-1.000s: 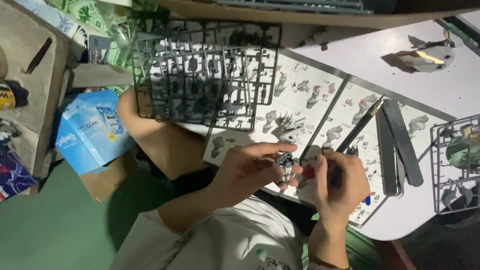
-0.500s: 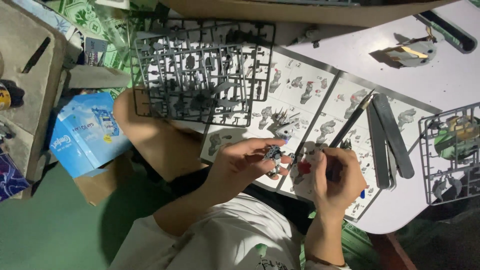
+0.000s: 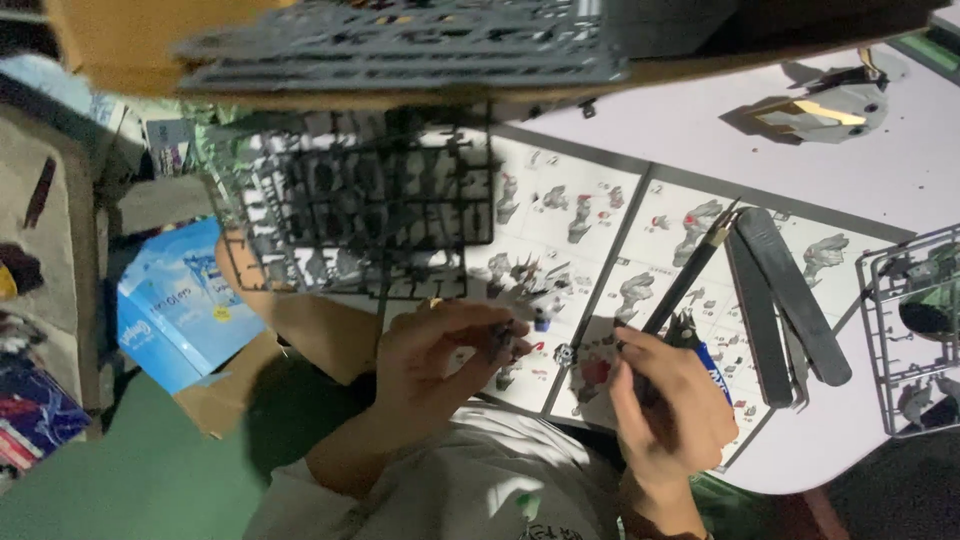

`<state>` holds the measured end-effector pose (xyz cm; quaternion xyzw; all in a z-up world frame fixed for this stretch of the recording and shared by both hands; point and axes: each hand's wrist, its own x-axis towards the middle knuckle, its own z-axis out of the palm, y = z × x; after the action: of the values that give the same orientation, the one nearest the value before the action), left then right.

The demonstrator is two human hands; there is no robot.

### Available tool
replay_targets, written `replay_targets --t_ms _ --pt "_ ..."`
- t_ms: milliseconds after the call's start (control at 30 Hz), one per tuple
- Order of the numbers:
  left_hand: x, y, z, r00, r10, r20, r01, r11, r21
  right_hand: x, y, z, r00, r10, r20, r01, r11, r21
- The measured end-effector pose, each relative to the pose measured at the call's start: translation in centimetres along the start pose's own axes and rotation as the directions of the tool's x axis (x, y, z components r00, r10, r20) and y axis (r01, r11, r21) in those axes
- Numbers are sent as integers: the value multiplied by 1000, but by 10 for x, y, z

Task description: The person assembles a small plastic model kit by snapping together gray parts and using a hobby knife to trim excess plastic. They handle multiple small components, refer to an instruction sheet, and use tweezers and a hobby knife to refine the assembly.

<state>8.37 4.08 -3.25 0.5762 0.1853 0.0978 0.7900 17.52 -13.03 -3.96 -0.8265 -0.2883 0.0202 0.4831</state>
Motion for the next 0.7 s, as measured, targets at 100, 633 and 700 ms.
replay_targets --t_ms 100,633,700 --pt "6 -8 2 1000 -2 -23 2 1000 -18 0 8 -2 1000 -18 5 18 1000 21" --pt "17 -9 9 996 -56 72 68 982 -177 -3 17 -8 998 40 50 -43 997 60" --pt "11 -12 6 992 -126 23 128 967 -220 -5 19 -6 1000 -30 7 30 997 65"
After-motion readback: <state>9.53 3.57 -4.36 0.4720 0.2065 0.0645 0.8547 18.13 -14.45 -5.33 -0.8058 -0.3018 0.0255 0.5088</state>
